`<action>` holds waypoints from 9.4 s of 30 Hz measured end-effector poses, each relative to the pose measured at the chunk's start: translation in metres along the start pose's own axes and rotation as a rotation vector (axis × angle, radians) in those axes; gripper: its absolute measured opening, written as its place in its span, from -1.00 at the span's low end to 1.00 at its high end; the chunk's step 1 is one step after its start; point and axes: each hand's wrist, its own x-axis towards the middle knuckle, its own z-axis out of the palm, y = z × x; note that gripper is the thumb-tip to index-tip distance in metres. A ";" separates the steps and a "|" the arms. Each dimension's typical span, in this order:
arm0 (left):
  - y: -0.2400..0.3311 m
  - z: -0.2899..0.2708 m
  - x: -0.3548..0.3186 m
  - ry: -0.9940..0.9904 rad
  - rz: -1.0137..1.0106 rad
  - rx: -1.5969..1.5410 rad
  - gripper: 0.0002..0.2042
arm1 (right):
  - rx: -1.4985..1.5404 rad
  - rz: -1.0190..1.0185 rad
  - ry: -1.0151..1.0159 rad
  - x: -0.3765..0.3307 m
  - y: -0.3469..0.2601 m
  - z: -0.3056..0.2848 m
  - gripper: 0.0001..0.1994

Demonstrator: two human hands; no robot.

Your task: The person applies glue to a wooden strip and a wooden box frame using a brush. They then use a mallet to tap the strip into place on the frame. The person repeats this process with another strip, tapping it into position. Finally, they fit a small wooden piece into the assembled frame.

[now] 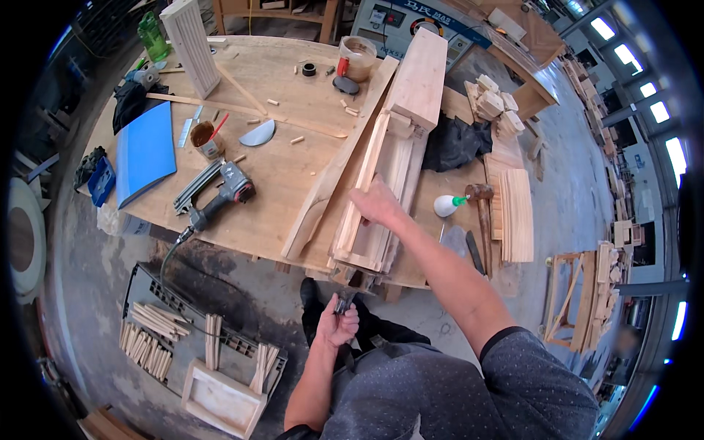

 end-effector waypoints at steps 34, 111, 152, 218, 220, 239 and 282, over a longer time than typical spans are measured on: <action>0.034 -0.017 0.010 -0.269 -0.133 0.325 -0.60 | 0.018 -0.026 0.078 0.009 0.020 0.002 -0.40; 0.568 -0.690 -0.329 1.718 0.593 1.012 -0.43 | -0.972 -0.596 -0.428 -0.022 -0.018 0.314 -0.18; 0.238 0.173 -0.332 0.217 1.112 0.769 -0.61 | 0.456 -0.168 0.006 0.087 -0.197 0.214 -0.40; 0.425 0.234 -0.227 0.431 0.549 1.139 -0.54 | 0.744 -0.138 0.109 0.199 -0.250 0.173 -0.68; 0.425 0.232 -0.228 0.454 0.547 1.155 -0.54 | 0.729 -0.195 0.116 0.194 -0.256 0.176 -0.68; 0.428 0.239 -0.230 0.518 0.605 1.325 -0.62 | 0.232 -0.688 0.027 0.143 -0.283 0.179 -0.79; 0.484 0.290 -0.222 0.228 1.549 0.192 -0.81 | 0.824 -0.055 -0.006 0.045 -0.224 0.186 -0.85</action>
